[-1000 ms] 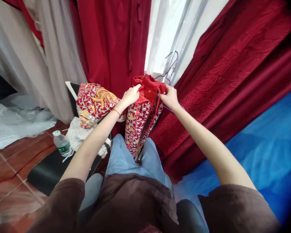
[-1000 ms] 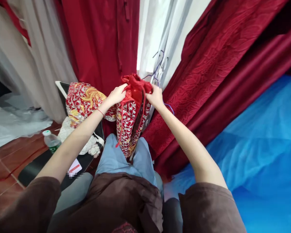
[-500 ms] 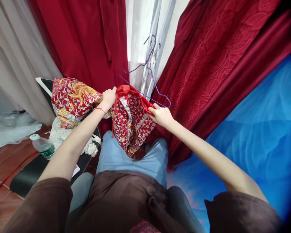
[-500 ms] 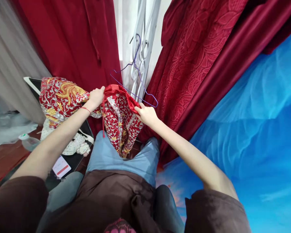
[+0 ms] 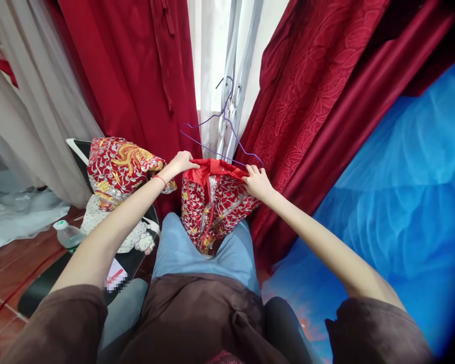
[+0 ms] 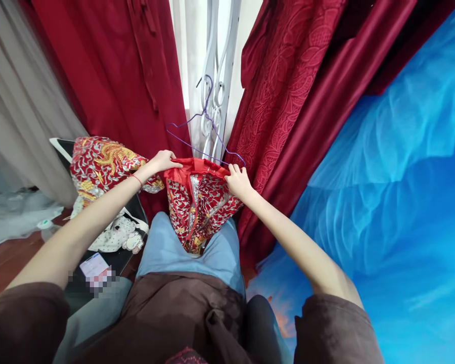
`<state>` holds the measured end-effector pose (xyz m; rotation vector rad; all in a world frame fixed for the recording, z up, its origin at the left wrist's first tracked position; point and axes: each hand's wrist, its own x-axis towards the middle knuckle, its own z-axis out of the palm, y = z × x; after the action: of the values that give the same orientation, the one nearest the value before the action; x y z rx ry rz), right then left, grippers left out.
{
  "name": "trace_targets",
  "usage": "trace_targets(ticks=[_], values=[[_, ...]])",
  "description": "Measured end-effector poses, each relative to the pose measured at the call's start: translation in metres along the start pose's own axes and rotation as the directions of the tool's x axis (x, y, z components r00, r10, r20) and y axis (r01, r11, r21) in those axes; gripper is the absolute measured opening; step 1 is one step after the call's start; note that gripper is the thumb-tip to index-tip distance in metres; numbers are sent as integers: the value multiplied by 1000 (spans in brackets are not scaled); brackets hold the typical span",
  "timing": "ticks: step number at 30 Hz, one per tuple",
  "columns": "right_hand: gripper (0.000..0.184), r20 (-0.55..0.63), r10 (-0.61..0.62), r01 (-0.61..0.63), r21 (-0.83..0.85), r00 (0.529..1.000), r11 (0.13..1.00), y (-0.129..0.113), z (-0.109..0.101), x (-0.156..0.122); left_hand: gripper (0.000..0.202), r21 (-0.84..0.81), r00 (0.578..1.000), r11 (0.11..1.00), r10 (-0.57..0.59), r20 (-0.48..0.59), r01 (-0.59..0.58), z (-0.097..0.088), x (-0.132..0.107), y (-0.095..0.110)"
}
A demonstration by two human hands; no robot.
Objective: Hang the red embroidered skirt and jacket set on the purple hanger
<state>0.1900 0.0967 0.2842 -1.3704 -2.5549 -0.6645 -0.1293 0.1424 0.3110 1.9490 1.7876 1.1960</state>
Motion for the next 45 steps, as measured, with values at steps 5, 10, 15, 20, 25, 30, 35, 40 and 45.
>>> trace_targets(ticks=[5, 10, 15, 20, 25, 30, 35, 40, 45], values=[[31, -40, -44, 44, 5, 998, 999, -1, 17, 0, 32, 32, 999, 999, 26, 25, -27, 12, -10, -9], [25, -164, -117, 125, 41, 979, 991, -13, 32, 13, 20, 128, 999, 991, -26, -35, 30, 19, -27, -19], [25, -140, -84, 95, 69, 987, 993, -2, 47, 32, 15, 229, 992, 966, -113, -62, 124, 16, -24, -30], [31, -70, -65, 67, 28, 995, 997, 12, 51, 32, 35, 432, 971, 894, -198, 134, 123, -1, -11, -26], [29, -94, -108, 104, -46, 990, 994, 15, 43, 19, 32, 650, 945, 760, -233, 231, 28, -26, -13, -15], [26, -191, -149, 131, -104, 970, 986, 32, 27, 4, 35, 493, 995, 866, -56, -83, 90, -46, -12, -22], [23, -241, -212, 189, -116, 947, 975, 56, 7, -10, 36, 285, 941, 935, -118, -316, 213, -60, 7, -33], [22, -258, -232, 219, -77, 938, 973, 51, -1, -17, 35, 339, 913, 889, -176, -369, 308, -74, 19, -42], [21, -255, -261, 263, -27, 931, 964, 35, 4, -15, 34, 386, 921, 863, -201, -333, 327, -81, 21, -49]])
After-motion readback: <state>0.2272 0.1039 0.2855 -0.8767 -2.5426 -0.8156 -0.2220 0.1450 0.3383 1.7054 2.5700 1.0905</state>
